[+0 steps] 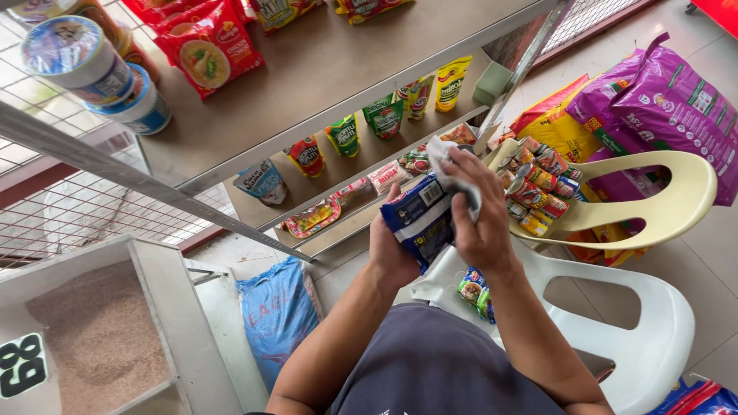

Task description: Wiping individual food packets with a cloth and organizing them on retail shelves.

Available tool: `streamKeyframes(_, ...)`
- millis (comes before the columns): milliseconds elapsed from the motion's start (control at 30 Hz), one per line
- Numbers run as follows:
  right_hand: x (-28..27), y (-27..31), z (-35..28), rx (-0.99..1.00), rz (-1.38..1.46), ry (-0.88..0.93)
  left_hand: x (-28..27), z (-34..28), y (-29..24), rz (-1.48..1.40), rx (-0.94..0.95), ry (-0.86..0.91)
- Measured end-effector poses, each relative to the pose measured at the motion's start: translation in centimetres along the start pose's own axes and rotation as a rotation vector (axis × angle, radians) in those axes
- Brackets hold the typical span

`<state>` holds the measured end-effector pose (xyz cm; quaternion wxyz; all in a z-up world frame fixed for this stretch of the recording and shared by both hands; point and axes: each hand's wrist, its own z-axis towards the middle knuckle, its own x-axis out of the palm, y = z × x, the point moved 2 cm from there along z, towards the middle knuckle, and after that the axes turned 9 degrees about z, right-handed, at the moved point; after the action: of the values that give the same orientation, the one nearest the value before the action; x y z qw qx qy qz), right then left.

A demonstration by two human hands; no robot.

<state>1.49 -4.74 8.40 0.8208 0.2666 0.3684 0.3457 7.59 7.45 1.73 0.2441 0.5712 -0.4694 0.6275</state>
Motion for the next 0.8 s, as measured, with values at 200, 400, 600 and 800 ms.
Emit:
streamKeyframes(200, 5.8, 6.6, -3.1, -0.199, -0.113, 0.115, -10.4, -2.1, 0.9, -0.082, 0.087, 0.021)
streamKeyframes(400, 8.1, 5.0, -4.5, -0.264, -0.027, 0.296, -8.0, -5.8, -1.1, -0.267, 0.085, -0.077)
streamKeyframes(600, 7.4, 4.2, -5.8, 0.170, 0.094, -0.073, -3.5, -8.0, -2.4, -0.075, 0.017, -0.033)
streamKeyframes(800, 9.5, 10.1, -9.0, -0.139, -0.082, 0.111, -8.1, -8.6, -2.6, -0.203, -0.056, 0.065)
